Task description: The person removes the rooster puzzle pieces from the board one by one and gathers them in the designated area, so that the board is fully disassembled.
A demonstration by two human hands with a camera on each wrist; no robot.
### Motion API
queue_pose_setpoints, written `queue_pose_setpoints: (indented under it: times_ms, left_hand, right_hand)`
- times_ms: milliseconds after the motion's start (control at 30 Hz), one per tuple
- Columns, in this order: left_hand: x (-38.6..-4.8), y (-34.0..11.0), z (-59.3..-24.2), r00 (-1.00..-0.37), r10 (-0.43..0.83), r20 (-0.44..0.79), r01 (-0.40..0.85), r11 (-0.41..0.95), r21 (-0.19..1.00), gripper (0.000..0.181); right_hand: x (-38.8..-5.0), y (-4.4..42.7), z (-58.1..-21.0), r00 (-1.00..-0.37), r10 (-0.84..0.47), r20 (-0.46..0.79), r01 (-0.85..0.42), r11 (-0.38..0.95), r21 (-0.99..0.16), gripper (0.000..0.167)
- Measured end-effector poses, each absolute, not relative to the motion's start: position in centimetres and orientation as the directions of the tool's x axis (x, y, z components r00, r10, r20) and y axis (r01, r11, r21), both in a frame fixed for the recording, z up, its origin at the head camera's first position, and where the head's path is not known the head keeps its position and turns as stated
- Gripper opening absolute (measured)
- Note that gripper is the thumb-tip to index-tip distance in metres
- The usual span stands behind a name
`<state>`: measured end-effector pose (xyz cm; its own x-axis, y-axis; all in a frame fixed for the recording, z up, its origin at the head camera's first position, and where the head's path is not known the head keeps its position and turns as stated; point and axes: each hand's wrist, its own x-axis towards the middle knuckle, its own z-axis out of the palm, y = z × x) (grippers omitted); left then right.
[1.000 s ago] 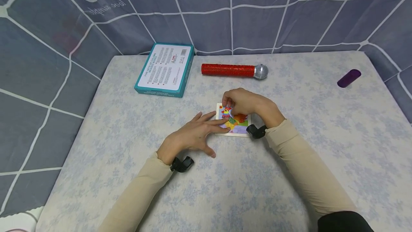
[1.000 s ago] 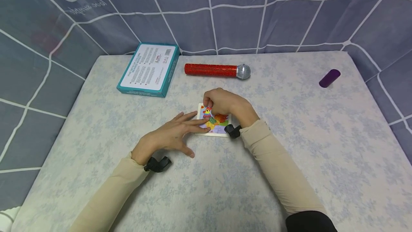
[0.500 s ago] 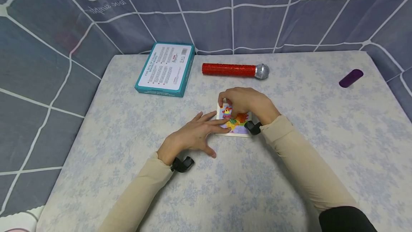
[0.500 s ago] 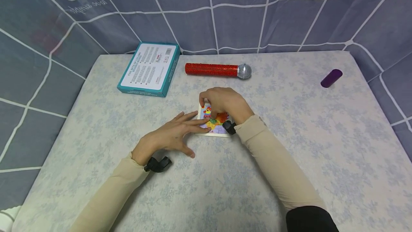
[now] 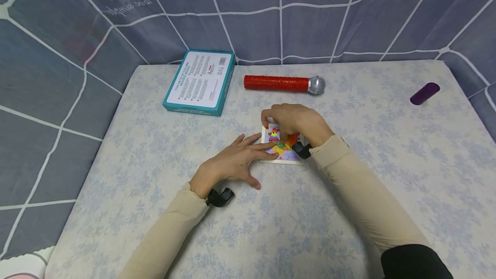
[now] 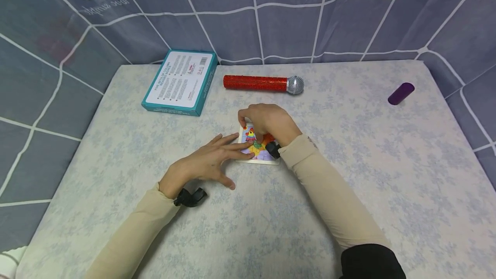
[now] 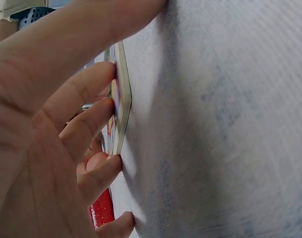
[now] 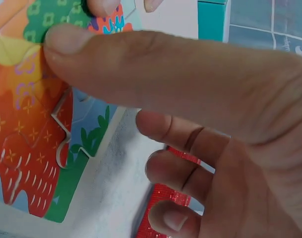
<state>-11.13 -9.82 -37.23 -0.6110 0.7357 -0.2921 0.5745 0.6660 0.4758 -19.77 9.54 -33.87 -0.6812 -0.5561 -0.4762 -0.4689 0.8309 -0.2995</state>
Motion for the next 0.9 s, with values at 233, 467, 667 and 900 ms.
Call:
queue_pose_setpoints:
  times_ms: [233,467,667,900]
  left_hand:
    - [-11.1,-9.8,-37.4,-0.607,0.737,-0.297,0.571,0.664,0.483,0.086]
    - [-11.1,-9.7,-37.4,-0.607,0.738,-0.294,0.580,0.664,0.471,0.086]
    - [-11.1,-9.8,-37.3,-0.608,0.736,-0.297,0.584,0.669,0.460,0.086]
    - [-11.1,-9.8,-37.2,-0.610,0.736,-0.293,0.582,0.667,0.466,0.087]
  right_hand:
    - [-20.0,9.7,-34.3,-0.665,-0.580,-0.472,-0.432,0.813,-0.391,0.051]
    - [-20.2,10.4,-34.8,-0.633,-0.629,-0.450,-0.416,0.768,-0.487,0.049]
    - [-20.2,10.8,-35.0,-0.625,-0.644,-0.442,-0.381,0.745,-0.547,0.043]
    - [-20.1,10.6,-34.8,-0.631,-0.630,-0.452,-0.394,0.763,-0.513,0.049]
